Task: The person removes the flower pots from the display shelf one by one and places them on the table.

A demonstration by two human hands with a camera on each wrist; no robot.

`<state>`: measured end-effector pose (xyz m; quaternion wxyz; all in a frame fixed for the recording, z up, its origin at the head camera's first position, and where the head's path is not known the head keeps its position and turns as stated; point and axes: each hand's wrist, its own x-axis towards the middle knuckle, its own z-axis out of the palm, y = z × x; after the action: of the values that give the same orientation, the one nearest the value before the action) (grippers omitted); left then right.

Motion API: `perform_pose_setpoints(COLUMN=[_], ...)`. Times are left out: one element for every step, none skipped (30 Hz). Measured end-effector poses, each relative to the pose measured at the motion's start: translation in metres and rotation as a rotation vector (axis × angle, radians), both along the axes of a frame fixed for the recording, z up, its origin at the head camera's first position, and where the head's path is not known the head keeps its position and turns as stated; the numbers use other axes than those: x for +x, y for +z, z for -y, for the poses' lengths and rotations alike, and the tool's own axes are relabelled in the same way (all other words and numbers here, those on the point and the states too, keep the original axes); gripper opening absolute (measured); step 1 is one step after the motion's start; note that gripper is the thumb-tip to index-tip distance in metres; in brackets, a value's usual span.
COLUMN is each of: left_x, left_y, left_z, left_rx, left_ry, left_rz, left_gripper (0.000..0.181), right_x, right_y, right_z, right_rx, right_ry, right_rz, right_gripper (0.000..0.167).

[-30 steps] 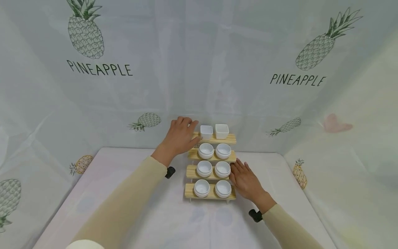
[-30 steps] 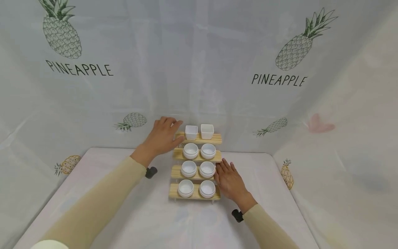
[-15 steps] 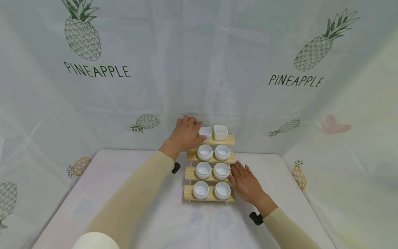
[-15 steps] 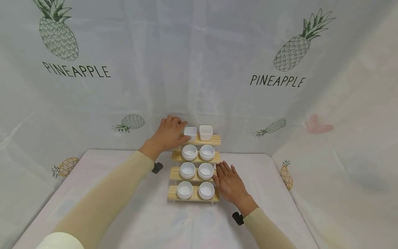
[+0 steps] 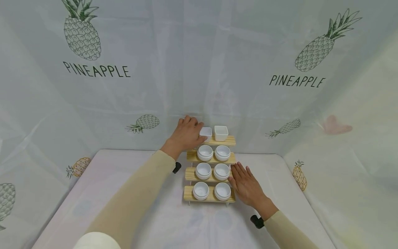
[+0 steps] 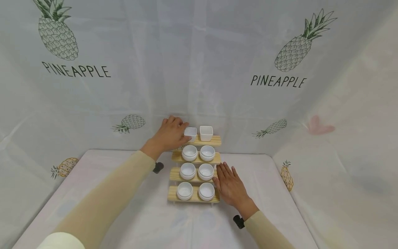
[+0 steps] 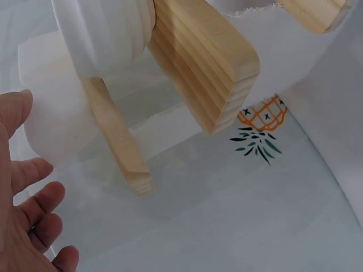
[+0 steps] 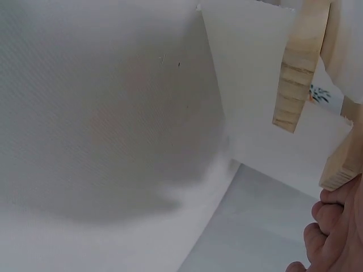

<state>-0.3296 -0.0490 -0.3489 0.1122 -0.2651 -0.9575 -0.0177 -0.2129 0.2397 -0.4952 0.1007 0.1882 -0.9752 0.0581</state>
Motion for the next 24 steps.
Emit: perform_pose_setpoints(left_x=[0.0000,-0.0002,-0.0006,-0.0009,-0.0011,-0.0012,-0.0014,-0.0018,-0.0021,-0.0023,-0.0024,-0.0026,-0.0030,-0.0029,-0.0027,-0.0026,-0.0025,-0.0025,-0.0026,-0.0024,-0.0023,-0.0022,-0.0022,-0.0020], left_y=[0.0007,0.0014,0.0020,0.0027,0.0034,0.0042,0.0048,0.0053,0.0058,0.0061,0.0063,0.0064,0.0064,0.0063,0.0061,0.0059,0.0056,0.0051,0.0046,0.0042,0.0038,0.0033,0.0028,0.0023], left_z=[-0.0004,-0.0009,-0.0012,-0.0014,-0.0016,-0.0017,-0.0018,-0.0018,-0.0018,-0.0018,-0.0019,-0.0019,-0.0021,-0.0019,-0.0018,-0.0017,-0.0016,-0.0015,-0.0015,-0.0015,-0.0014,-0.0013,-0.0012,-0.0010], left_rx=[-0.004,-0.006,-0.011,-0.017,-0.023,-0.027,-0.031,-0.034,-0.037,-0.037,-0.036,-0.035,-0.035,-0.035,-0.034,-0.033,-0.034,-0.035,-0.039,-0.043,-0.048,-0.052,-0.057,-0.062], left_ry=[0.000,0.001,0.005,0.009,0.012,0.015,0.017,0.018,0.018,0.017,0.015,0.013,0.012,0.010,0.008,0.004,-0.001,-0.007,-0.015,-0.024,-0.034,-0.042,-0.050,-0.055], left_rz=[0.000,0.004,0.007,0.010,0.013,0.016,0.017,0.019,0.020,0.021,0.024,0.026,0.027,0.028,0.028,0.025,0.019,0.010,-0.004,-0.018,-0.034,-0.049,-0.065,-0.079], left_gripper=[0.067,0.067,0.067,0.067,0.067,0.066,0.066,0.066,0.065,0.064,0.063,0.062,0.061,0.060,0.059,0.059,0.059,0.060,0.060,0.061,0.062,0.063,0.063,0.064], right_x=[-0.0002,-0.0003,-0.0003,-0.0003,-0.0004,-0.0005,-0.0004,-0.0003,-0.0001,0.0001,0.0003,0.0004,0.0005,0.0006,0.0008,0.0009,0.0009,0.0010,0.0013,0.0015,0.0016,0.0017,0.0017,0.0018], right_y=[-0.0002,-0.0003,-0.0003,-0.0003,-0.0003,-0.0004,-0.0004,-0.0002,-0.0002,-0.0001,0.0000,0.0001,0.0003,0.0004,0.0006,0.0008,0.0009,0.0012,0.0016,0.0018,0.0022,0.0024,0.0025,0.0028], right_z=[0.0001,0.0001,0.0002,0.0003,0.0004,0.0005,0.0005,0.0006,0.0006,0.0005,0.0005,0.0006,0.0007,0.0008,0.0010,0.0011,0.0011,0.0013,0.0012,0.0011,0.0011,0.0010,0.0010,0.0010], right_rx=[0.000,-0.001,-0.001,-0.002,-0.004,-0.004,-0.004,-0.004,-0.005,-0.005,-0.006,-0.004,-0.005,-0.005,-0.005,-0.005,-0.004,-0.005,-0.006,-0.008,-0.010,-0.013,-0.016,-0.019], right_ry=[0.000,0.000,0.000,0.000,0.000,-0.001,-0.001,-0.001,-0.002,-0.002,-0.003,-0.003,-0.003,-0.003,-0.003,-0.002,-0.002,-0.001,-0.001,0.000,0.001,0.002,0.002,0.004], right_rz=[0.002,0.003,0.003,0.006,0.009,0.012,0.013,0.014,0.013,0.012,0.011,0.012,0.014,0.015,0.016,0.016,0.018,0.019,0.018,0.018,0.019,0.019,0.022,0.022], right_gripper=[0.064,0.064,0.064,0.064,0.065,0.065,0.065,0.065,0.065,0.065,0.065,0.065,0.065,0.065,0.065,0.065,0.064,0.064,0.064,0.064,0.064,0.064,0.064,0.064])
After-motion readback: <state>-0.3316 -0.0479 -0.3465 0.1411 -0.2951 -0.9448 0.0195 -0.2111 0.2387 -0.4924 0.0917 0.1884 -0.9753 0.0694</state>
